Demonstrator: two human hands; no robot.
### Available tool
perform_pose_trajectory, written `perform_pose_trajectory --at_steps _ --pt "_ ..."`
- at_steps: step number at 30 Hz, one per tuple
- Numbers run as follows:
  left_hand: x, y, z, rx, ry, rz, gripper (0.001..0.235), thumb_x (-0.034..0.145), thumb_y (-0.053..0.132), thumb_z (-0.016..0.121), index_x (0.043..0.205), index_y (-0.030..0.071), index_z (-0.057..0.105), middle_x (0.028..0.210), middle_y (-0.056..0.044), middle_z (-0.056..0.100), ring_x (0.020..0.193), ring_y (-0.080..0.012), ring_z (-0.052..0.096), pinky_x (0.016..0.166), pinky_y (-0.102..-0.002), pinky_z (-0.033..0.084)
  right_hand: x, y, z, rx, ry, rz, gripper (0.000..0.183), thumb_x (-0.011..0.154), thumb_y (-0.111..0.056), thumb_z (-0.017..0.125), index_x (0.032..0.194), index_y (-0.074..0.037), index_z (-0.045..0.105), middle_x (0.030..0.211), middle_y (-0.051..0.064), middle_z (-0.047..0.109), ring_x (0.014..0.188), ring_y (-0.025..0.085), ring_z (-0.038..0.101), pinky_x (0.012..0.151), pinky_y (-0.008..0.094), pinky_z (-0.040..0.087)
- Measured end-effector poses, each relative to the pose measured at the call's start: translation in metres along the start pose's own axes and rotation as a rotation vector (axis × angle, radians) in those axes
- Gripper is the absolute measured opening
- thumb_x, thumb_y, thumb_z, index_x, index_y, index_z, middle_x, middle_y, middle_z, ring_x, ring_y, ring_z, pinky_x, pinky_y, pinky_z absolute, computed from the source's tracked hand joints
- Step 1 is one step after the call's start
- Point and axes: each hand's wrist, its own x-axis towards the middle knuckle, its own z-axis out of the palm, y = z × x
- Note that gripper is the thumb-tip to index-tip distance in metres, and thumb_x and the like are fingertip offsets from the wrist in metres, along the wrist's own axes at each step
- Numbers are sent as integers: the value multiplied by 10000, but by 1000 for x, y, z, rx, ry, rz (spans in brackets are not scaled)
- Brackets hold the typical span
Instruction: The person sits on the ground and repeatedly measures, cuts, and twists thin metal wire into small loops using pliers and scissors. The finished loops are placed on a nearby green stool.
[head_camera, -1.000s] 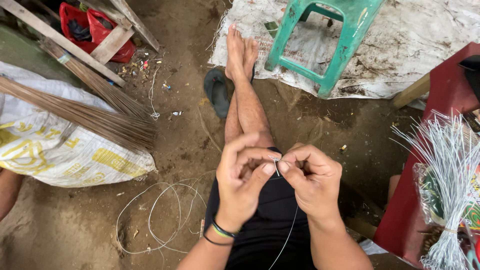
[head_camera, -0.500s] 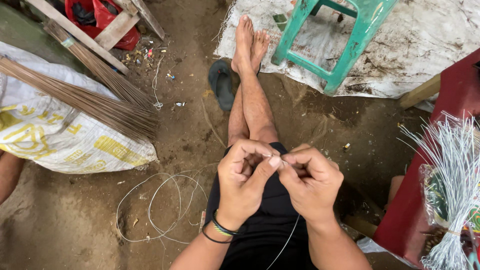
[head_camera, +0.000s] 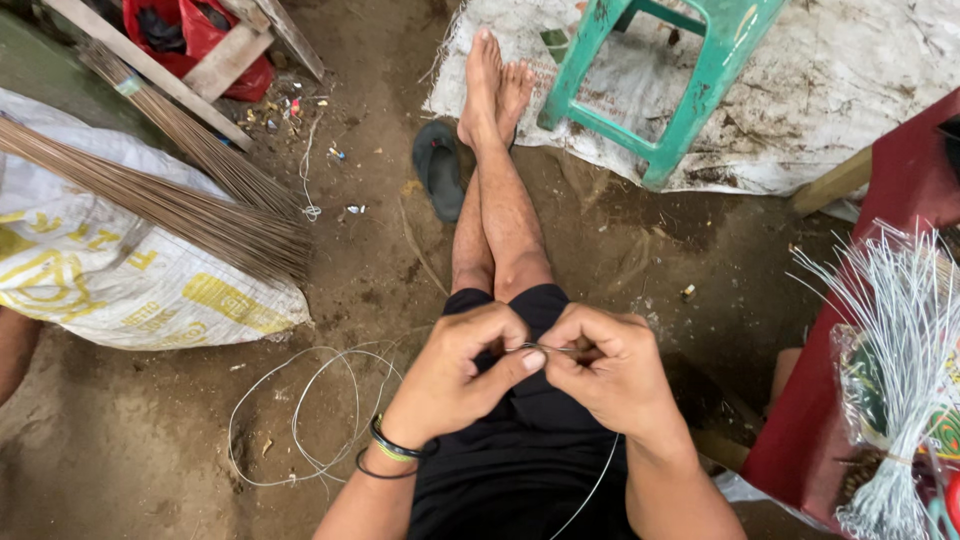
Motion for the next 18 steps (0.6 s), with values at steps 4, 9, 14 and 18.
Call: perform_pose_trajectory --at_steps 4,9,14,18 --pt "-2 -7 1 -340 -1 -46 290 951 54 764 821 53 505 841 15 558 731 -53 475 624 -233 393 -2 -3 9 95 -14 -27 142 811 116 741 840 -2 667 700 -27 587 591 -21 470 493 182 340" --pt "-5 -16 6 -691 21 -266 246 932 -6 756 825 55 543 802 -23 608 666 -56 513 580 -219 408 -1 -8 9 100 35 -110 145 807 111 741 849 -2 660 756 -19 648 597 -24 515 495 176 370" --pt "-2 -21 5 -816 -3 -261 227 902 -25 750 836 51 547 854 -47 639 671 -73 568 591 -227 461 -4 -8 3 230 -28 38 130 837 105 769 838 2 690 720 -29 598 617 -13 472 516 178 335" --pt "-2 -20 3 -640 -38 -100 229 920 -43 757 877 35 546 938 -48 631 797 -83 591 711 -234 499 -3 -3 2 296 -28 95 128 836 118 760 835 8 694 730 -32 601 624 -11 466 527 180 330"
